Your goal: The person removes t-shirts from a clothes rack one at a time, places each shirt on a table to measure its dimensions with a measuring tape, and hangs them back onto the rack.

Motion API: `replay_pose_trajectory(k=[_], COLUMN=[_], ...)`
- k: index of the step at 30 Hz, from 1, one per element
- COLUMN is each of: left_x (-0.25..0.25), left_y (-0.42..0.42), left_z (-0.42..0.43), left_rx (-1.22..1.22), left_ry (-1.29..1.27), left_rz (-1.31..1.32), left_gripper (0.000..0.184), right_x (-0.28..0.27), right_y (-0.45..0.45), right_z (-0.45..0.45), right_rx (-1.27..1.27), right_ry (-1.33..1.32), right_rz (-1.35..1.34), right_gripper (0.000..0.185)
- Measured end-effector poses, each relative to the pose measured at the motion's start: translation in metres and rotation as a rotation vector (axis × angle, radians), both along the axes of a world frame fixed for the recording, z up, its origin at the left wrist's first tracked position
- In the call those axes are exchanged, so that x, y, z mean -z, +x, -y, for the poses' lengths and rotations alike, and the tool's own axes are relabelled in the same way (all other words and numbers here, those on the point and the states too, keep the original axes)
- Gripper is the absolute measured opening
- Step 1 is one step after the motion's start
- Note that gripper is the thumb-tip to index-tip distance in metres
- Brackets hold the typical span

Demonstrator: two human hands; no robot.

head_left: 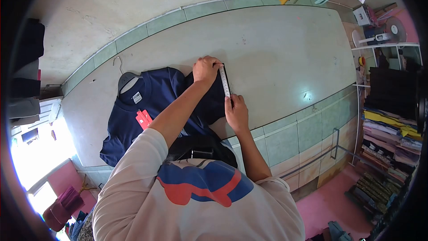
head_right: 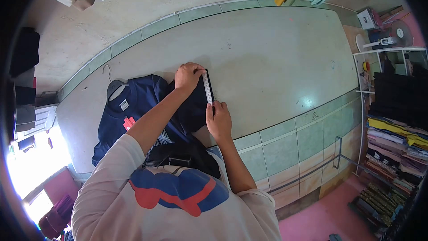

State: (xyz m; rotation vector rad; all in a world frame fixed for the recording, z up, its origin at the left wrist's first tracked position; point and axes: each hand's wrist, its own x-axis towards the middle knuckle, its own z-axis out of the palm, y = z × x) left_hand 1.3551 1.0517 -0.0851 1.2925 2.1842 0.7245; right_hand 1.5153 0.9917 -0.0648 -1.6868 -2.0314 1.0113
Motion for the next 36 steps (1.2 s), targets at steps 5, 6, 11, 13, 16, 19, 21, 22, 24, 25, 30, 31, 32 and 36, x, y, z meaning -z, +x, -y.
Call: replay_pose_trajectory(k=[5,6,11,13,16,19,21,22,24,25,30,31,32,36], left_x=[0.008,0.007,0.004,0.004,0.001,0.002,0.003,0.002,0.002,0.002,0.004,0.004,0.004,0.004], left_y=[-0.003,-0.003,-0.005,-0.005,-0.006,-0.007,-0.007,-0.007,-0.009,-0.008,-0.009,-0.01,-0.01,-0.009], left_z=[-0.003,-0.003,-0.003,-0.002,-0.003,-0.004,-0.005,-0.005,-0.005,-0.005,-0.005,-0.005,-0.005,-0.005], left_rx=[0.01,0.033,0.037,0.038,0.045,0.051,0.048,0.051,0.05,0.052,0.061,0.063,0.064,0.048], left_ry=[0.028,0.042,0.02,0.017,0.011,-0.005,-0.005,-0.005,-0.011,-0.011,0.009,0.01,0.011,0.037], left_rz=[0.061,0.025,-0.004,0.006,0.009,0.017,0.028,0.03,0.028,0.029,0.021,0.023,0.017,0.003], left_gripper=[0.009,0.008,0.007,0.007,0.007,0.008,0.008,0.008,0.008,0.008,0.009,0.009,0.009,0.008], right_x=[-0.006,-0.008,-0.019,-0.023,-0.026,-0.028,-0.027,-0.027,-0.025,-0.024,-0.022,-0.023,-0.023,-0.023], right_y=[0.004,0.009,0.039,0.041,0.037,0.031,0.027,0.026,0.022,0.022,0.022,0.021,0.021,0.022], right_z=[0.007,0.011,0.034,0.039,0.042,0.045,0.047,0.047,0.05,0.051,0.051,0.05,0.05,0.051], right_rx=[0.025,0.046,0.08,0.069,0.083,0.092,0.085,0.077,0.074,0.068,0.067,0.064,0.065,0.061], right_ry=[0.003,-0.012,-0.061,-0.139,-0.14,-0.11,-0.095,-0.08,-0.044,-0.006,-0.01,-0.018,-0.017,-0.019], right_rz=[-0.014,-0.034,0.056,0.167,0.232,0.291,0.323,0.353,0.378,0.4,0.406,0.406,0.407,0.398], right_gripper=[0.023,0.022,0.021,0.023,0.023,0.021,0.02,0.019,0.018,0.018,0.017,0.017,0.017,0.018])
